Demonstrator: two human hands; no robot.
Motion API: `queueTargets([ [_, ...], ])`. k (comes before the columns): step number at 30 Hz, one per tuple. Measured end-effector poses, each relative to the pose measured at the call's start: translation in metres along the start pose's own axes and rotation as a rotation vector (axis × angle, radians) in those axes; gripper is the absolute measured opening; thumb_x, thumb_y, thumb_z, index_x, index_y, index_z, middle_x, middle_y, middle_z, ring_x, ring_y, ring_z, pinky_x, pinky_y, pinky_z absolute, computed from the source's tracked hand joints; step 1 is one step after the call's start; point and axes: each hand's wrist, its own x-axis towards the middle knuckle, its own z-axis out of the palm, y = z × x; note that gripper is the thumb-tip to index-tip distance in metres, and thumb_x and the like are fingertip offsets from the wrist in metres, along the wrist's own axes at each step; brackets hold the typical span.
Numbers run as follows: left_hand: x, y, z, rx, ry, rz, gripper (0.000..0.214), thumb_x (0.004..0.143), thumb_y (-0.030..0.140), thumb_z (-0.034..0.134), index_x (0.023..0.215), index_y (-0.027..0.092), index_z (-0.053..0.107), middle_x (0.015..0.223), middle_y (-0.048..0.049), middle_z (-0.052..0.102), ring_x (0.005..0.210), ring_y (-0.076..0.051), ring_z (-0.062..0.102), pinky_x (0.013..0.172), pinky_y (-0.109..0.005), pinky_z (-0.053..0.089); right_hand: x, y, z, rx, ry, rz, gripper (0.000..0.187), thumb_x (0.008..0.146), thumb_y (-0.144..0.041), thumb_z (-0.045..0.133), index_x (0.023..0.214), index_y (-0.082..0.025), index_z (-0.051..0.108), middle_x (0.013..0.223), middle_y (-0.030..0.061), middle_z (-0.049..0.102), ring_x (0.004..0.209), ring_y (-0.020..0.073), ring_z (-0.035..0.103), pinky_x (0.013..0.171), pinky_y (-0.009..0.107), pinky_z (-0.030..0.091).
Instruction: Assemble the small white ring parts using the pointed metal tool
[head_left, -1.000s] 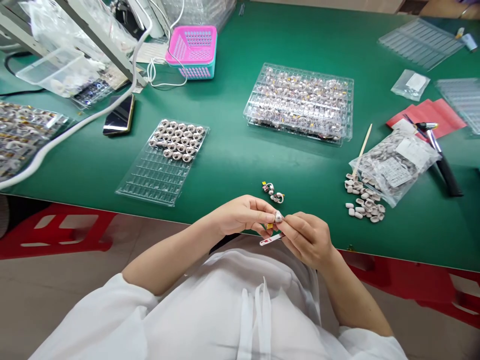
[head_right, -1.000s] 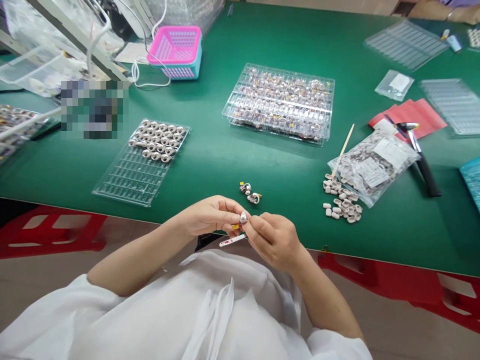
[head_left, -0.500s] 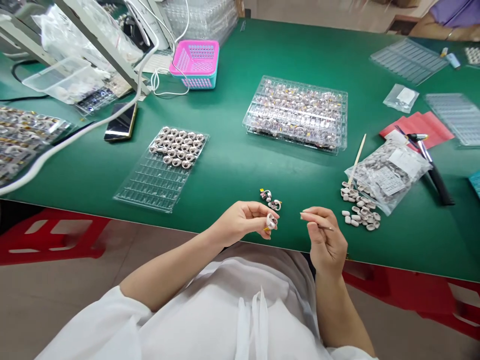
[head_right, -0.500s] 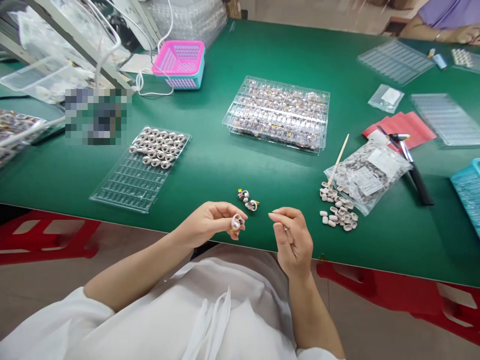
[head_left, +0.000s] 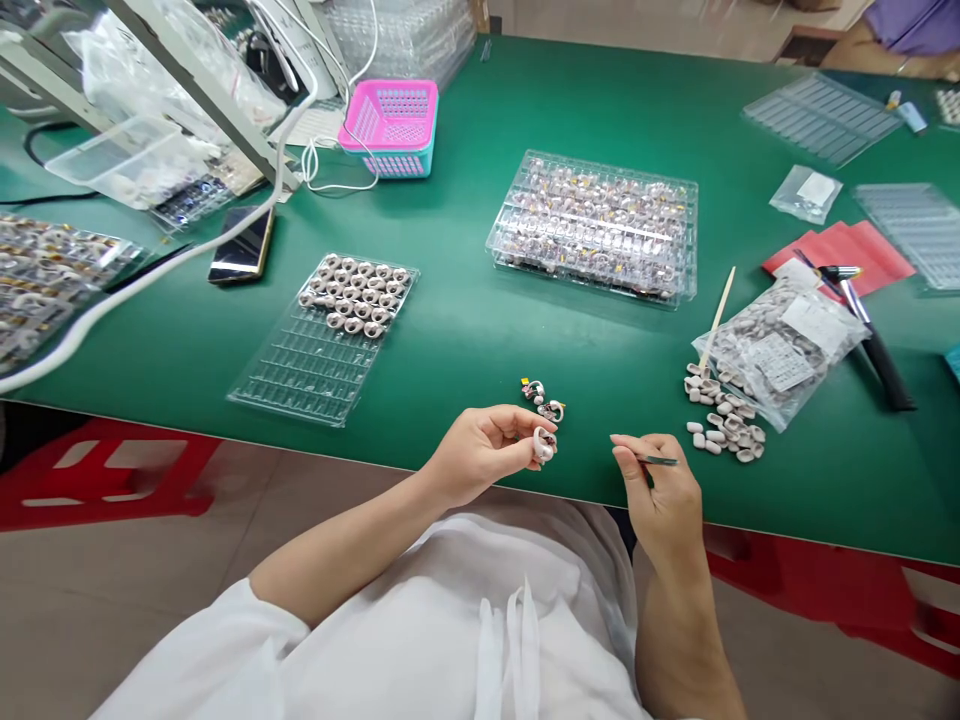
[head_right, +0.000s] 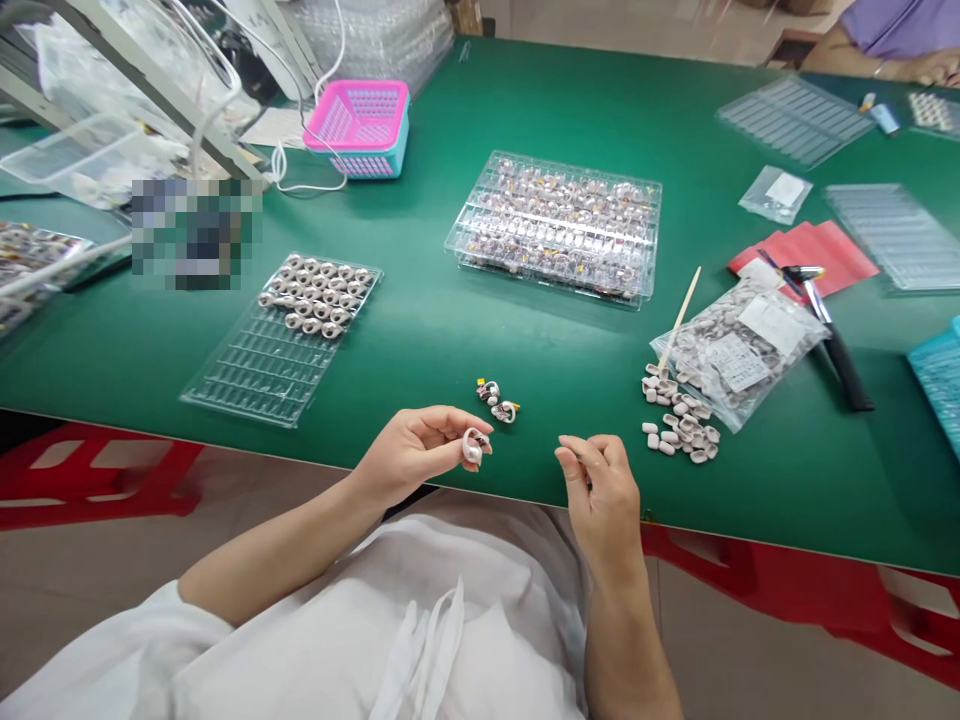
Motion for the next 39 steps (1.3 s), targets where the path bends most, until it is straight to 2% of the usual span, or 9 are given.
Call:
queueTargets([
  [3,-0.001,0.001,0.002,0.002,0.02,0.016,0.025,0.069,0.028,0.084,0.086,0.012,0.076,0.073,-0.0037,0.074,0.063,-0.011,0.065,0.065,-0.023,0.058,-0.003,-0.01,0.002,0.224,0.022,0.056,0.018,0.097,-0.023,0.057,0.105,-0.024,0.073,0.088,0.004,0.061,0.083,0.018,0.062,0.067,0.032,0.053],
  [6,-0.001,0.001,0.003,0.018,0.031,0.038,0.025,0.071,0.029,0.083,0.087,0.012,0.076,0.074,-0.0039,0.074,0.064,-0.011,0.065,0.065,-0.024,0.058,-0.004,-0.024,0.007,0.55,0.086,0.113,0.02,0.098,-0.02,0.055,0.103,-0.025,0.074,0.094,0.005,0.063,0.087,0.0189,0.064,0.069,0.034,0.059],
  [8,-0.001,0.001,0.004,0.029,0.043,0.044,0.025,0.071,0.028,0.083,0.087,0.011,0.076,0.074,-0.0042,0.074,0.064,-0.011,0.065,0.065,-0.024,0.058,-0.003,-0.032,0.01,0.733,0.123,0.108,0.021,0.097,-0.019,0.055,0.104,-0.025,0.074,0.098,0.0058,0.063,0.088,0.0193,0.067,0.071,0.036,0.063],
  [11,-0.001,0.0,0.007,0.02,0.051,0.053,0.024,0.07,0.027,0.084,0.087,0.011,0.076,0.073,-0.0039,0.074,0.064,-0.011,0.065,0.064,-0.022,0.058,-0.002,-0.041,0.015,0.864,0.127,0.066,0.021,0.096,-0.016,0.057,0.107,-0.024,0.073,0.1,0.0062,0.063,0.085,0.0191,0.07,0.07,0.037,0.065],
  [16,-0.002,-0.002,0.01,0.004,0.05,0.058,0.025,0.071,0.028,0.084,0.088,0.011,0.076,0.072,-0.0035,0.074,0.064,-0.011,0.066,0.064,-0.022,0.058,-0.003,-0.046,0.024,0.86,0.117,0.005,0.025,0.092,-0.011,0.062,0.11,-0.025,0.072,0.102,0.0066,0.066,0.09,0.021,0.071,0.073,0.039,0.066],
  [22,-0.002,-0.003,0.011,-0.015,0.039,0.059,0.025,0.071,0.029,0.084,0.087,0.011,0.076,0.074,-0.004,0.075,0.065,-0.012,0.067,0.066,-0.022,0.059,-0.005,-0.047,0.031,0.81,0.13,0.008,0.027,0.09,-0.009,0.064,0.11,-0.026,0.072,0.102,0.0072,0.069,0.092,0.022,0.069,0.075,0.042,0.066],
  [30,-0.001,-0.002,0.011,-0.021,0.034,0.046,0.026,0.07,0.029,0.084,0.086,0.012,0.075,0.074,-0.0035,0.074,0.064,-0.011,0.067,0.066,-0.022,0.059,-0.003,-0.048,0.034,0.848,0.133,0.007,0.026,0.091,-0.011,0.062,0.11,-0.027,0.072,0.102,0.0065,0.067,0.09,0.0208,0.07,0.073,0.04,0.066],
  [36,-0.001,-0.001,0.011,-0.01,0.022,0.044,0.023,0.071,0.028,0.084,0.084,0.012,0.075,0.071,-0.0023,0.073,0.061,-0.01,0.065,0.063,-0.022,0.058,-0.002,-0.046,0.039,0.888,0.127,0.023,0.022,0.093,-0.014,0.061,0.107,-0.027,0.073,0.095,0.0066,0.068,0.088,0.0211,0.069,0.067,0.036,0.064],
  [39,-0.001,-0.001,0.011,0.017,0.032,0.041,0.021,0.071,0.026,0.083,0.084,0.012,0.075,0.071,-0.0022,0.073,0.059,-0.009,0.063,0.061,-0.02,0.057,-0.001,-0.045,0.037,0.85,0.112,0.0,0.024,0.092,-0.013,0.062,0.108,-0.028,0.073,0.097,0.0063,0.07,0.087,0.0208,0.07,0.068,0.036,0.064],
])
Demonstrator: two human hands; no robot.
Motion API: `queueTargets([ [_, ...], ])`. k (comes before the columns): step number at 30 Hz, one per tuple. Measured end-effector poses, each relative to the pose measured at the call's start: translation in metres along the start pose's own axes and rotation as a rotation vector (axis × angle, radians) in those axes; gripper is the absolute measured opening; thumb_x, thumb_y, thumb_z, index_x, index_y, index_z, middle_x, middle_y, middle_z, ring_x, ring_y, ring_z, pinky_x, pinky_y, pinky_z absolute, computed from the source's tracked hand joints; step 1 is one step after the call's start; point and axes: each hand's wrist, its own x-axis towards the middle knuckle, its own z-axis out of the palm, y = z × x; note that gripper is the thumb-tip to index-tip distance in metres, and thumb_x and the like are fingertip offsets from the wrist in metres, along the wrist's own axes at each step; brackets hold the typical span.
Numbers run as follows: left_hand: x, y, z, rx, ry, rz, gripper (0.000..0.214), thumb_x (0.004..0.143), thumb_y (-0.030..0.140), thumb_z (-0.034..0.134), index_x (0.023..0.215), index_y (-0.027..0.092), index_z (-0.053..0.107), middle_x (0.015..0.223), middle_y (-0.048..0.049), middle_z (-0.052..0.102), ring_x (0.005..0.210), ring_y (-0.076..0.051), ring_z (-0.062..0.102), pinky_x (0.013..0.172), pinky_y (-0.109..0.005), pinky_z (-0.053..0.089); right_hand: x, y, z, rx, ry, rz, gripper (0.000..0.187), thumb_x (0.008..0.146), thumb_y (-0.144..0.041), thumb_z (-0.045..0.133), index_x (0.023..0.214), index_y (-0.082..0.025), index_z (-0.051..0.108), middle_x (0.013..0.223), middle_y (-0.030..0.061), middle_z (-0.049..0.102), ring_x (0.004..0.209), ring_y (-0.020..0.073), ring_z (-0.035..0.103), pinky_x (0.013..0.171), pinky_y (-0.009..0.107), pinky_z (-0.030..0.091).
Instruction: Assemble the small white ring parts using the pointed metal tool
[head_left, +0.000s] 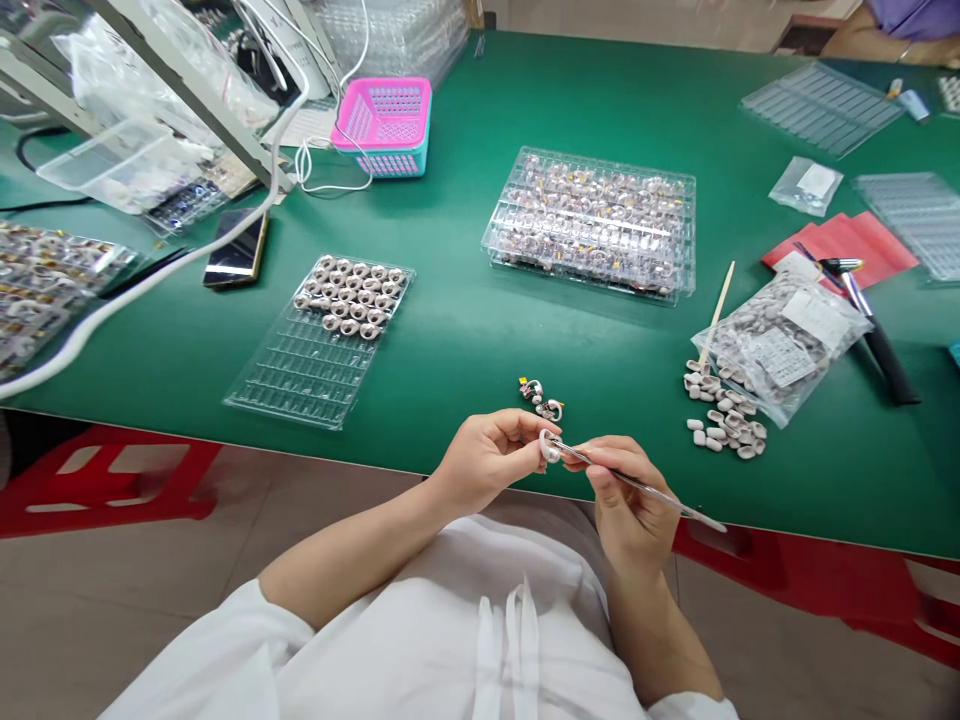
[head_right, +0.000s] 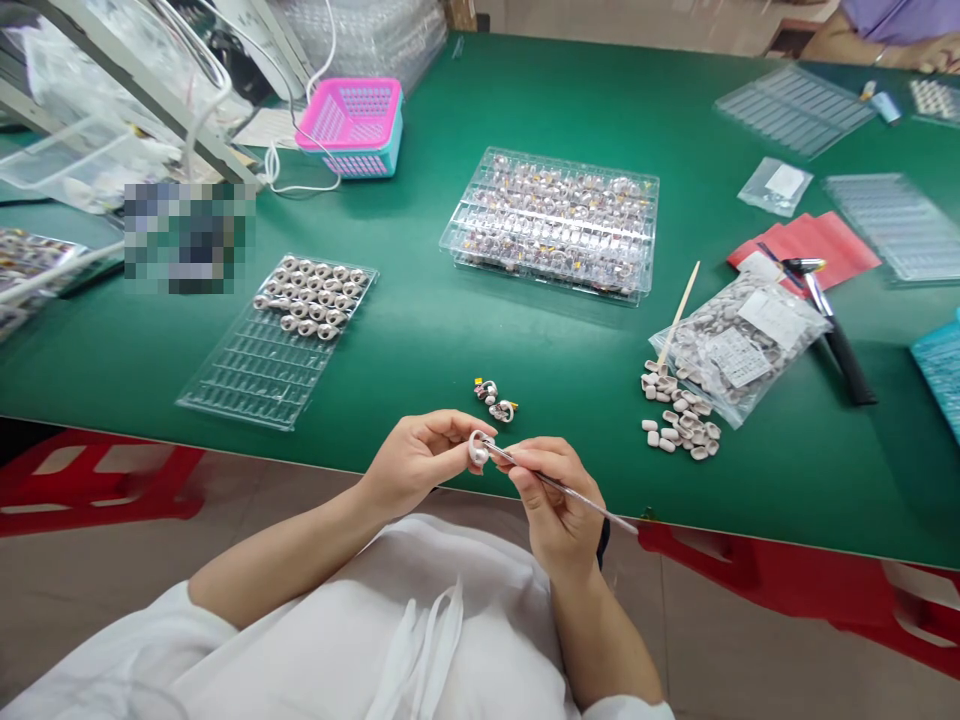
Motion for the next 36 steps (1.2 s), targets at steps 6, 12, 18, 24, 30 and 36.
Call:
queueTargets([
  [6,-0.002,-0.002,-0.003,0.055,0.01,-0.003,0.02,0.072,0.024,0.081,0.086,0.012,0.077,0.071,-0.0025,0.073,0.059,-0.009,0.064,0.06,-0.019,0.055,0.005,0.001,-0.016,-0.124,-0.176,-0.168,0.031,0.088,-0.011,0.067,0.111,-0.03,0.074,0.101,0.0057,0.074,0.086,0.0215,0.071,0.072,0.038,0.061],
  [12,-0.004,-0.004,-0.003,0.145,0.014,0.057,0.023,0.076,0.028,0.079,0.092,0.012,0.077,0.076,-0.0053,0.076,0.064,-0.012,0.067,0.065,-0.023,0.058,0.004,-0.001,-0.019,-0.088,-0.163,-0.122,0.031,0.088,-0.009,0.067,0.11,-0.029,0.075,0.101,0.0059,0.074,0.084,0.0206,0.072,0.066,0.035,0.06],
  [18,-0.003,-0.001,-0.001,0.172,0.036,0.071,0.025,0.075,0.032,0.08,0.09,0.012,0.077,0.076,-0.0064,0.076,0.064,-0.014,0.068,0.065,-0.025,0.059,-0.004,-0.001,-0.012,-0.167,-0.043,-0.145,0.03,0.087,-0.011,0.068,0.109,-0.03,0.074,0.1,0.0056,0.075,0.078,0.0193,0.072,0.065,0.036,0.061],
  [24,-0.002,0.001,0.002,0.09,0.052,0.065,0.027,0.072,0.034,0.083,0.085,0.012,0.075,0.075,-0.0051,0.074,0.062,-0.012,0.065,0.064,-0.025,0.059,-0.007,0.001,-0.009,-0.225,-0.001,-0.196,0.034,0.087,-0.008,0.067,0.113,-0.029,0.072,0.104,0.0061,0.074,0.078,0.0191,0.071,0.066,0.037,0.061],
  [30,-0.003,0.003,0.004,0.053,0.055,0.03,0.028,0.069,0.033,0.085,0.084,0.012,0.074,0.073,-0.0038,0.073,0.062,-0.012,0.065,0.064,-0.024,0.058,-0.007,0.002,-0.008,-0.264,0.0,-0.212,0.034,0.087,-0.01,0.068,0.114,-0.03,0.07,0.103,0.0055,0.075,0.078,0.0194,0.072,0.063,0.036,0.062],
  [36,-0.002,0.001,0.004,0.047,0.071,0.017,0.03,0.069,0.035,0.085,0.084,0.012,0.074,0.071,-0.0039,0.073,0.061,-0.012,0.066,0.064,-0.025,0.058,-0.008,0.003,-0.006,-0.272,0.01,-0.228,0.038,0.086,-0.008,0.068,0.116,-0.03,0.07,0.105,0.0059,0.074,0.081,0.0196,0.072,0.064,0.036,0.062],
])
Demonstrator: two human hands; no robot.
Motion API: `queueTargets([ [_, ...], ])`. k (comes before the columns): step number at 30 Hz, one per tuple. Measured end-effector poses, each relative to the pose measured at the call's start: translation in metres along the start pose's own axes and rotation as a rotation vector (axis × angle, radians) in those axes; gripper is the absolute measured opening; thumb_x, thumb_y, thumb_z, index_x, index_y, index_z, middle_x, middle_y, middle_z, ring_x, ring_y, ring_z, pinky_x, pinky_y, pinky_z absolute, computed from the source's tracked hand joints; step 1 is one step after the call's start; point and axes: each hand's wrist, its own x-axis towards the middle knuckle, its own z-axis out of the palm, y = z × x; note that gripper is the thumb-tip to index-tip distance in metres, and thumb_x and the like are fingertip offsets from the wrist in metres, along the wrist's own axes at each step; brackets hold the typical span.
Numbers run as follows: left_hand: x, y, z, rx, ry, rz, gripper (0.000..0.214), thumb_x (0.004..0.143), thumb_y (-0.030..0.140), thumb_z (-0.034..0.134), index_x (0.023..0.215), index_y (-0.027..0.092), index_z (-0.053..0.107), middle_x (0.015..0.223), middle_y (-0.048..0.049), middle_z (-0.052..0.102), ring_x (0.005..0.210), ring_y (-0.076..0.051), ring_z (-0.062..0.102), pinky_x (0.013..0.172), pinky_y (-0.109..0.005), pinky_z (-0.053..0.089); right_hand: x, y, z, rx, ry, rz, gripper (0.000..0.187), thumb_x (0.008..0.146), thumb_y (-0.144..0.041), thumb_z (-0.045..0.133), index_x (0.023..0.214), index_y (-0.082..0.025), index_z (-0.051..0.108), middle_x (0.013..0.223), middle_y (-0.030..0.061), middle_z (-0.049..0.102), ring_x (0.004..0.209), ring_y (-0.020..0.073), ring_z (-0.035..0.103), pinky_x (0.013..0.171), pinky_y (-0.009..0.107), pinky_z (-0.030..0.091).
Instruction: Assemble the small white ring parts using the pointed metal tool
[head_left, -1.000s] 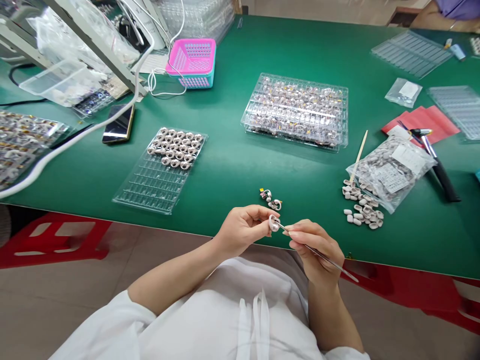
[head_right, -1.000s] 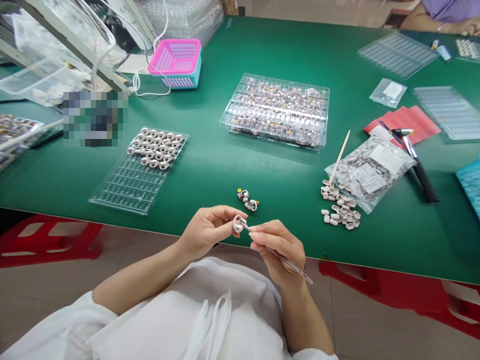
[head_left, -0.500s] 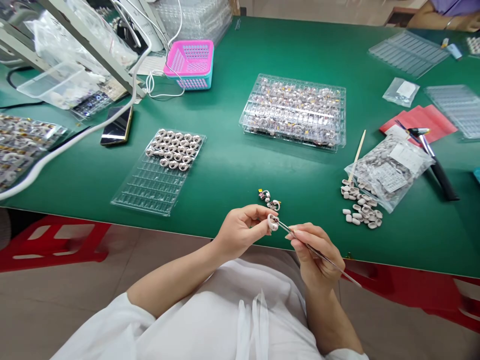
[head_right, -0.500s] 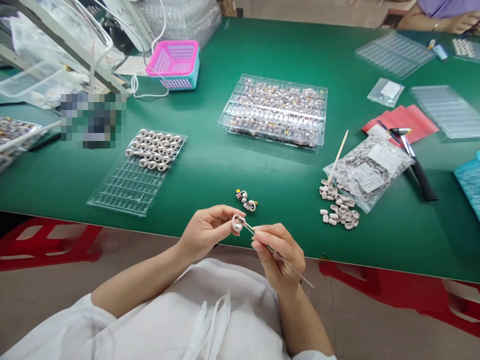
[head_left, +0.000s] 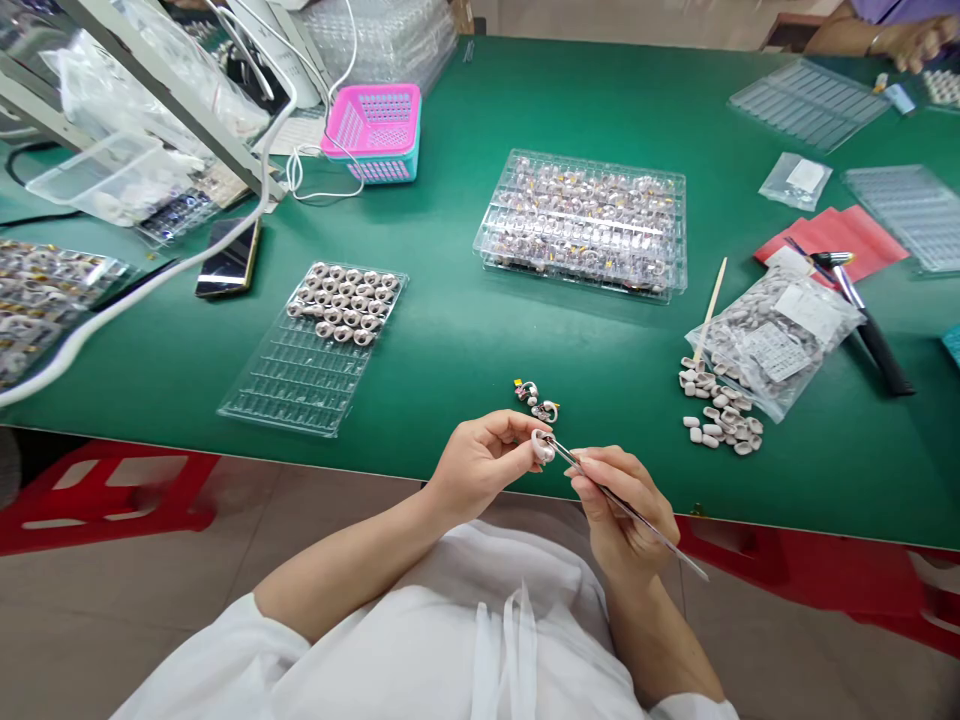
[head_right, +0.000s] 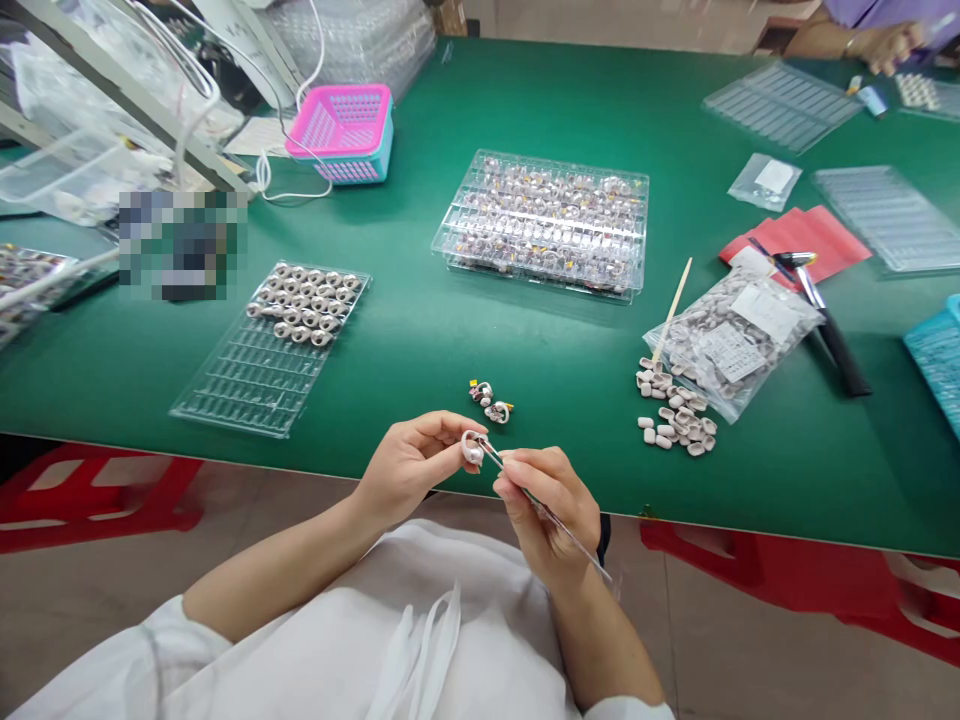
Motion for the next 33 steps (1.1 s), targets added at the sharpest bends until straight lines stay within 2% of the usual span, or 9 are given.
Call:
queueTargets([
  [19,-0.0001,-0.0025,-0.0009,-0.004,-0.001,0.021,0.029,0.072,0.037,0.084,0.084,0.013,0.073,0.07,-0.0034,0.073,0.062,-0.013,0.067,0.065,-0.026,0.059,-0.0022,0.0006,0.0039,-0.019,0.055,0.023,0.035,0.085,-0.011,0.07,0.115,-0.03,0.071,0.106,0.006,0.075,0.081,0.0194,0.073,0.062,0.034,0.064],
  [26,0.0006,-0.0037,-0.0012,-0.006,-0.004,0.019,0.029,0.072,0.037,0.084,0.085,0.013,0.074,0.07,-0.0036,0.073,0.062,-0.014,0.067,0.065,-0.026,0.059,-0.0034,0.0009,0.0038,-0.016,0.039,0.036,0.034,0.087,-0.011,0.069,0.115,-0.029,0.07,0.106,0.0068,0.074,0.08,0.0189,0.072,0.063,0.035,0.064],
  [33,0.0009,-0.004,-0.0012,-0.021,-0.009,0.019,0.03,0.071,0.037,0.085,0.085,0.012,0.074,0.07,-0.0029,0.073,0.062,-0.012,0.066,0.064,-0.023,0.059,-0.0038,0.002,0.0051,-0.002,0.047,0.049,0.035,0.086,-0.011,0.07,0.115,-0.03,0.071,0.107,0.0055,0.075,0.081,0.0188,0.073,0.065,0.034,0.064],
])
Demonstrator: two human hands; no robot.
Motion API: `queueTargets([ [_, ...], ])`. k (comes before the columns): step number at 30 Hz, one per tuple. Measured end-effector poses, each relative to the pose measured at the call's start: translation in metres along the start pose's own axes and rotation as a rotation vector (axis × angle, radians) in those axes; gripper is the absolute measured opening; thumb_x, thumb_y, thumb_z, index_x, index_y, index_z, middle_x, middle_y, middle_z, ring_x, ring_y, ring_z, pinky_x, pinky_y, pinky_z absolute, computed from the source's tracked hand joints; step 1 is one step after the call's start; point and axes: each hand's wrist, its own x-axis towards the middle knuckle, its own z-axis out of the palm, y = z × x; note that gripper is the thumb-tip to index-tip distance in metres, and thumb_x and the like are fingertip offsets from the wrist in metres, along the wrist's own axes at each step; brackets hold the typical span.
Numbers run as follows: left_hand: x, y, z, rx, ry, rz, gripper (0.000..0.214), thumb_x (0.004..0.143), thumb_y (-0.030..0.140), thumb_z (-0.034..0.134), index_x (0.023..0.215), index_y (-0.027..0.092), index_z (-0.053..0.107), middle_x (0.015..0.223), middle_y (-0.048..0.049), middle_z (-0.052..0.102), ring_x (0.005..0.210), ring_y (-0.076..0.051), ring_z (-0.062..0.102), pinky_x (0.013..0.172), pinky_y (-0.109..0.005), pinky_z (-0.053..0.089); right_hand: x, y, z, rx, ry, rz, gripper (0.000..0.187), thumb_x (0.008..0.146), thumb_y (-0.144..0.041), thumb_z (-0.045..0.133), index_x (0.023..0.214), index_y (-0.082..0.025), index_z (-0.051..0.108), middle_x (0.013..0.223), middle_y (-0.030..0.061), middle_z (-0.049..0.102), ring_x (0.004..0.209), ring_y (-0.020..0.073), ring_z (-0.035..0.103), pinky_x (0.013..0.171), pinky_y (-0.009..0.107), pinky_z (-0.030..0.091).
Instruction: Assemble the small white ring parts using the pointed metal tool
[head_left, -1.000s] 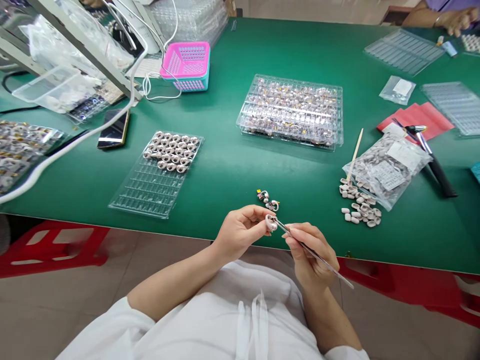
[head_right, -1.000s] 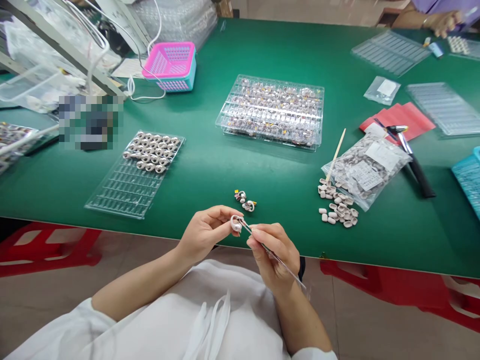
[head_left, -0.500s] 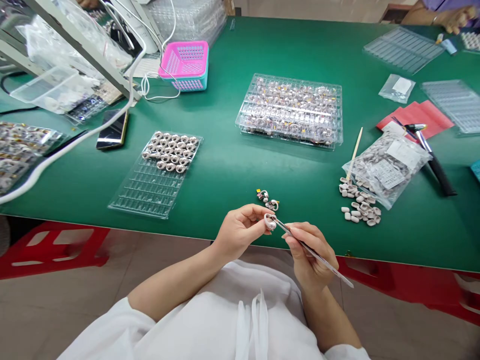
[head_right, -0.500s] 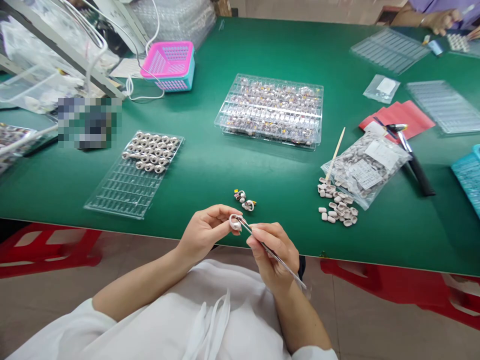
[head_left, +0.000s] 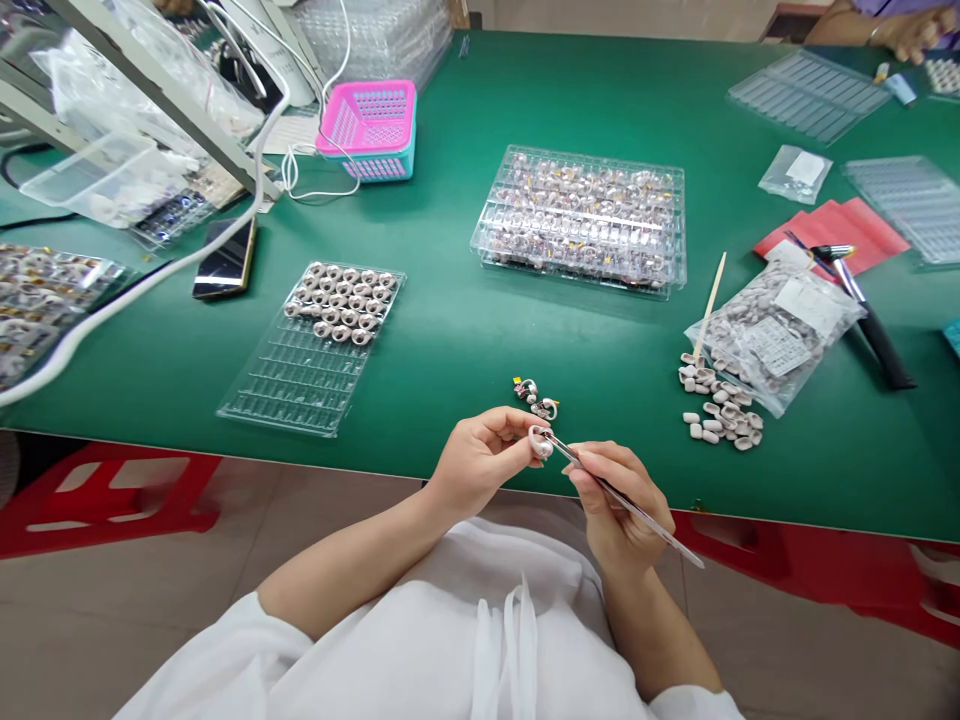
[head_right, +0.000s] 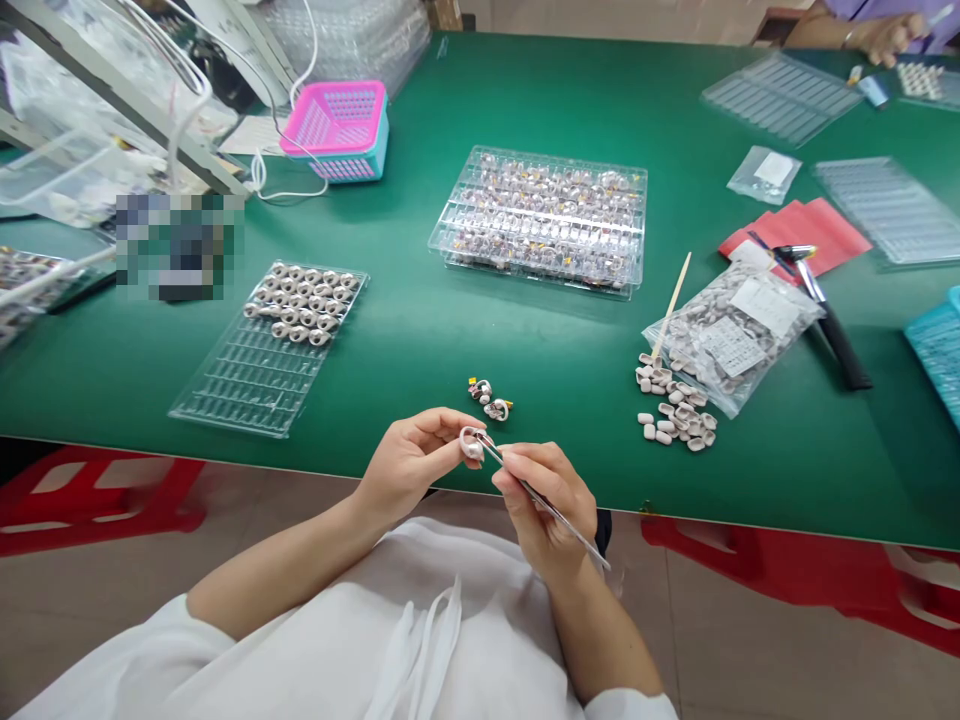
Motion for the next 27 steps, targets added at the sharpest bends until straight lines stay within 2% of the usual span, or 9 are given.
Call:
queueTargets([
  [8,0.0008,-0.0003,-0.0002,-0.01,-0.005,-0.02,0.031,0.069,0.036,0.086,0.084,0.012,0.074,0.069,-0.0027,0.072,0.061,-0.012,0.066,0.063,-0.022,0.058,0.0032,0.0006,-0.003,0.113,-0.019,0.068,0.034,0.086,-0.008,0.069,0.112,-0.029,0.073,0.104,0.0052,0.075,0.08,0.019,0.073,0.069,0.037,0.064],
  [27,0.0019,-0.0033,-0.0016,0.007,-0.003,-0.016,0.028,0.07,0.033,0.085,0.085,0.012,0.074,0.07,-0.0024,0.072,0.061,-0.012,0.066,0.063,-0.023,0.058,0.0016,0.0021,-0.0037,0.098,-0.031,0.103,0.034,0.086,-0.008,0.069,0.112,-0.029,0.073,0.104,0.0055,0.075,0.083,0.0201,0.073,0.07,0.037,0.065],
])
